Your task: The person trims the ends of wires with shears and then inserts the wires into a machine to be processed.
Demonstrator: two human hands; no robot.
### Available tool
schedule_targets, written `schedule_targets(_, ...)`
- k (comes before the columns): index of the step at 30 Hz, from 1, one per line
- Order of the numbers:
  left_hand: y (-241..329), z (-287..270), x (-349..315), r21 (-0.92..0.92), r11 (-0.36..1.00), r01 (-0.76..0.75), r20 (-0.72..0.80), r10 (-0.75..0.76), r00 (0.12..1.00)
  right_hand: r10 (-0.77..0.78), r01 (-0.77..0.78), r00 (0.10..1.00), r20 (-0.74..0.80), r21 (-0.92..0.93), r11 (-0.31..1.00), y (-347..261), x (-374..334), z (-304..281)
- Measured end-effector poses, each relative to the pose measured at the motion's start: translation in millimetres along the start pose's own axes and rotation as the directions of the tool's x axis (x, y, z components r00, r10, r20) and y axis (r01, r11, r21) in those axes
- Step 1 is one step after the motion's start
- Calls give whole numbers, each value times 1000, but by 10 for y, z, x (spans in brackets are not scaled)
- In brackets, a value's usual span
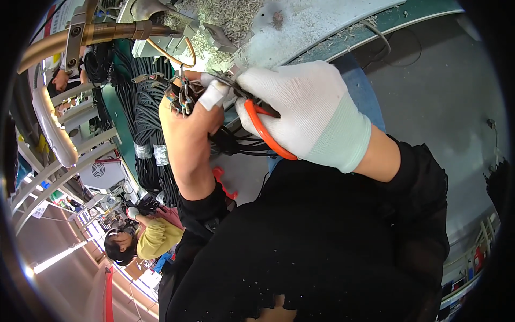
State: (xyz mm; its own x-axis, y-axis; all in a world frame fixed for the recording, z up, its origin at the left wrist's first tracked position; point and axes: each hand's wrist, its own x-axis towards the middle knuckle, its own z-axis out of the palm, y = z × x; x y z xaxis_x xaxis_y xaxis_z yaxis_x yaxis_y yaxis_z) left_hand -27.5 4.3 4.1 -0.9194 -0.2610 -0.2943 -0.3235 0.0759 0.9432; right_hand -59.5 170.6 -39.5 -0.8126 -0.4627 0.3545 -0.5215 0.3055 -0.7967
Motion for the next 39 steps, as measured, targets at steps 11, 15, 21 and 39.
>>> schedule_targets(11,-22,5,22,2,1000,-14,57,14,998,-180,121,972,-154,-331,936,67,44,83)
schedule_targets(15,-4,15,22,2,1000,6,65,-6,998,-35,32,999,-28,-102,994,17,1,47)
schedule_targets(21,-24,42,33,-41,999,-11,51,13,999,258,-381,916,308,459,803,-34,-2,-42)
schedule_targets(39,-96,-59,89,136,991,21,122,-38,992,32,-41,989,146,58,997,83,-61,-36)
